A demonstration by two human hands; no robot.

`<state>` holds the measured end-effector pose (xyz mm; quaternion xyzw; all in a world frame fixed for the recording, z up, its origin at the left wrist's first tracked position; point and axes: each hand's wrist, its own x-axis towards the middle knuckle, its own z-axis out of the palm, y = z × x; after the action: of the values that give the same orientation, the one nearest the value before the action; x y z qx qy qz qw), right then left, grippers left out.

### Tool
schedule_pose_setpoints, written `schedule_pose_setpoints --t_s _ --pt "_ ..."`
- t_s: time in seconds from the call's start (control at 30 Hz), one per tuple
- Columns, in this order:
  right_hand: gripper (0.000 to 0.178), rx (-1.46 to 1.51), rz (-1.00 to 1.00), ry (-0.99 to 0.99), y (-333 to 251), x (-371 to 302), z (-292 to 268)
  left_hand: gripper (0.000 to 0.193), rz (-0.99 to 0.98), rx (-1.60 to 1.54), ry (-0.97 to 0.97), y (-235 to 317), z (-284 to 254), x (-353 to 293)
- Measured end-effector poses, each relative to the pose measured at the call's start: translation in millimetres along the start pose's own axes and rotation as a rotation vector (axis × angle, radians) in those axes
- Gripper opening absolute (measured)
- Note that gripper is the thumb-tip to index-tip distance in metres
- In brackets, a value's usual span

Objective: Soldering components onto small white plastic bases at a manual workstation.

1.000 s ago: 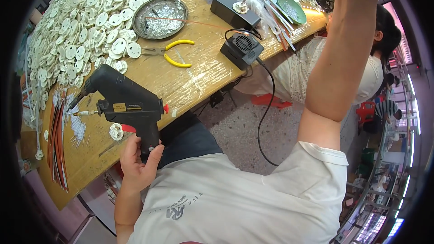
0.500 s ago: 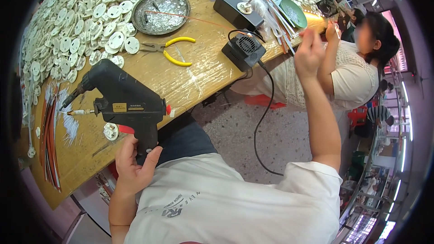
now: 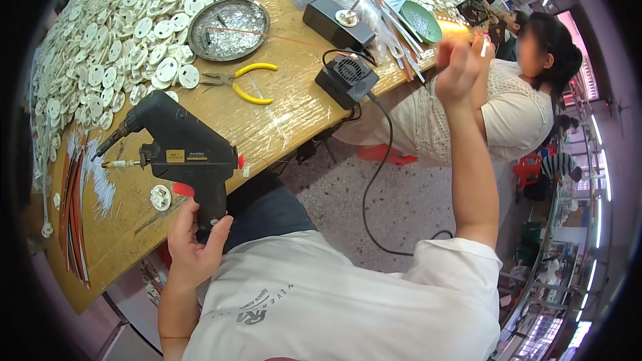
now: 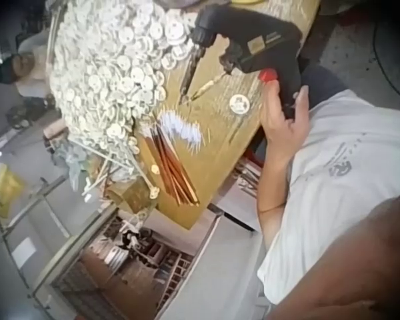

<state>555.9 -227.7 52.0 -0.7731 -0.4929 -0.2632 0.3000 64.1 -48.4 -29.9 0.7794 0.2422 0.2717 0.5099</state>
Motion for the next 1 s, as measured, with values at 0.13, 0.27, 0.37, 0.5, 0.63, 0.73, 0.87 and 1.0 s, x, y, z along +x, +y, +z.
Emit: schedule_pose_setpoints --t_s 0.13,0.27,0.37,0.5,0.63,0.73,0.87,1.0 --pt "0.060 0.354 0.096 0.233 -38.9 83.1 12.1 0.037 0.011 -0.016 0.001 1.3 1.6 1.5" --pt "0.080 0.940 0.526 -0.098 -65.7 117.3 -0.8 0.035 -0.002 -0.008 0.024 2.5 3.0 1.4" --pt "0.087 1.404 0.308 -0.514 -53.7 119.7 -29.9 0.035 -0.002 -0.012 0.013 3.7 2.3 3.2" --pt "0.087 1.054 0.313 -0.354 -107.2 107.9 -30.4 0.034 0.010 0.007 0.020 5.8 2.2 3.6" --pt "0.058 0.386 0.122 0.190 -112.1 96.1 -6.1 0.035 -0.006 -0.012 0.020 4.2 2.6 2.1" --pt "0.042 0.468 0.062 0.359 -109.2 95.9 5.3 0.037 -0.001 -0.002 0.025 4.7 2.6 2.6" --pt "0.045 0.540 0.119 0.464 -90.0 99.3 6.0 0.041 0.027 0.026 0.025 4.1 1.2 1.8" --pt "0.059 1.185 0.286 -0.245 -120.5 94.8 -2.4 0.041 0.043 0.067 0.030 -1.1 0.6 0.6"
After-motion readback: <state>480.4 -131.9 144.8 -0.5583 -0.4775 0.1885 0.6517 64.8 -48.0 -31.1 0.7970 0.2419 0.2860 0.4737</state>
